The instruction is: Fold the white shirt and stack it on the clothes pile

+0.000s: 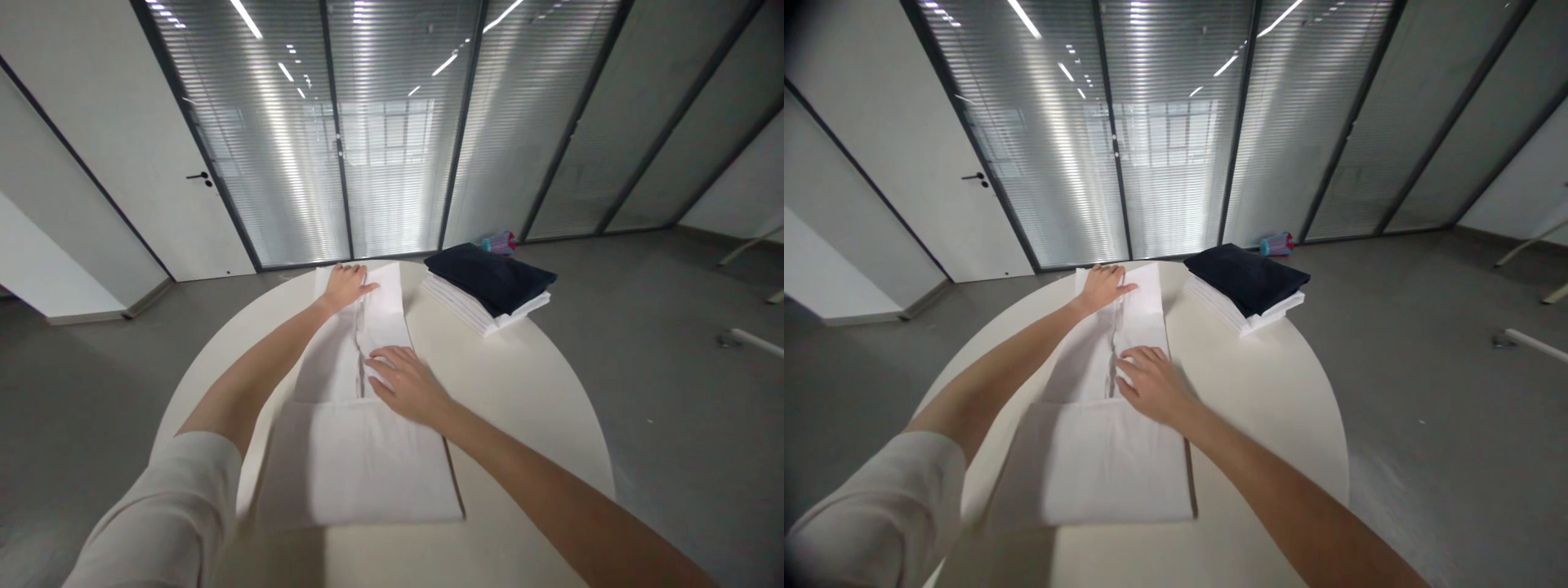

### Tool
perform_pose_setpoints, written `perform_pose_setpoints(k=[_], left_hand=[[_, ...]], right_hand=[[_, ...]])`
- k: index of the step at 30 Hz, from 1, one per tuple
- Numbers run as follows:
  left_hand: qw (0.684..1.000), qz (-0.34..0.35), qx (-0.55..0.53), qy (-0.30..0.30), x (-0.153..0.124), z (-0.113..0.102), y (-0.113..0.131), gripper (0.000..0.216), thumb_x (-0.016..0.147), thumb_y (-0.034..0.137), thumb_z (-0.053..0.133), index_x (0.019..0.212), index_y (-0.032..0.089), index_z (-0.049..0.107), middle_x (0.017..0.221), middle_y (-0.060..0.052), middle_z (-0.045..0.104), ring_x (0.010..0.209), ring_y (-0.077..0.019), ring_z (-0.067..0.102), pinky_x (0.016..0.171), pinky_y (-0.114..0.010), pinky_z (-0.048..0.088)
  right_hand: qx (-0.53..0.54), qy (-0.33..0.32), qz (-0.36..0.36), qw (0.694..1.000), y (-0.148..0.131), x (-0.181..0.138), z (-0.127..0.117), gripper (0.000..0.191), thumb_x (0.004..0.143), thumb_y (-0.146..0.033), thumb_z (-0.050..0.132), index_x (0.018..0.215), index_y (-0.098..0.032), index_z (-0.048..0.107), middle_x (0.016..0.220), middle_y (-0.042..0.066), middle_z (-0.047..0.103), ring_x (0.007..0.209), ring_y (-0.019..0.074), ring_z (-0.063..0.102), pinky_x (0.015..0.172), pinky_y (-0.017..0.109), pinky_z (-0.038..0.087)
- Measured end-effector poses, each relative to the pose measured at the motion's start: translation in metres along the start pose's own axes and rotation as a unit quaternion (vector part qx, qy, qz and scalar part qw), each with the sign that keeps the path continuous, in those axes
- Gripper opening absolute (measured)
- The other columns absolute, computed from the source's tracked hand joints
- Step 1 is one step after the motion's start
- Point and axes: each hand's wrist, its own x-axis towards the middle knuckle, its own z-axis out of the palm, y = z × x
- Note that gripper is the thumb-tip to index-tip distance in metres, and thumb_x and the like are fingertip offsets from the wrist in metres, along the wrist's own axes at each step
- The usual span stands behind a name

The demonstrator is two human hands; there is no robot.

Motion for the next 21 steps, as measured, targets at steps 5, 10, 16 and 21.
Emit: perform_pose_setpoints(k=[5, 10, 16, 21], left_hand=[[0.995, 0.034, 0.058, 0.080, -0.017, -0.031, 0.011, 0.058, 0.097, 0.063, 0.047, 0.109, 0.009, 0.066, 0.101, -0.019, 0.070, 0.097, -0.0344, 0.067, 0.085, -0.042, 0.038], [0.990, 0.088, 0.082, 0.073, -0.051, -0.068, 0.029, 0.051, 0.098, 0.058, 0.048, 0.107, 0.011, 0.068, 0.102, -0.015, 0.068, 0.092, -0.0314, 0.066, 0.078, -0.040, 0.040], [0.996, 0.060, 0.067, 0.018, -0.110, -0.079, 0.054, 0.024, 0.094, 0.036, 0.062, 0.105, 0.016, 0.066, 0.103, -0.012, 0.066, 0.093, -0.0279, 0.065, 0.073, -0.036, 0.043], [0.999, -0.001, 0.034, -0.020, -0.142, -0.062, 0.072, 0.019, 0.088, 0.019, 0.063, 0.108, 0.019, 0.063, 0.105, -0.009, 0.065, 0.097, -0.0264, 0.064, 0.068, -0.033, 0.046]], right_hand=[[-0.042, -0.054, -0.031, 0.997, -0.002, 0.038, 0.023, 0.058, 0.102, -0.055, 0.041, 0.146, -0.017, 0.051, 0.156, 0.016, 0.041, 0.144, 0.0338, 0.037, 0.115, 0.051, 0.031], [-0.063, -0.071, 0.005, 0.996, 0.010, 0.048, 0.048, 0.056, 0.103, -0.055, 0.039, 0.144, -0.018, 0.053, 0.151, 0.017, 0.047, 0.139, 0.0345, 0.043, 0.112, 0.050, 0.034], [-0.016, -0.091, 0.019, 0.996, 0.007, 0.051, 0.030, 0.047, 0.100, -0.044, 0.052, 0.138, -0.016, 0.058, 0.149, 0.017, 0.050, 0.139, 0.0317, 0.044, 0.114, 0.047, 0.033], [-0.005, -0.261, -0.003, 0.965, -0.023, 0.043, -0.038, 0.027, 0.095, -0.030, 0.059, 0.111, -0.014, 0.072, 0.119, 0.017, 0.071, 0.112, 0.0313, 0.066, 0.095, 0.039, 0.048]])
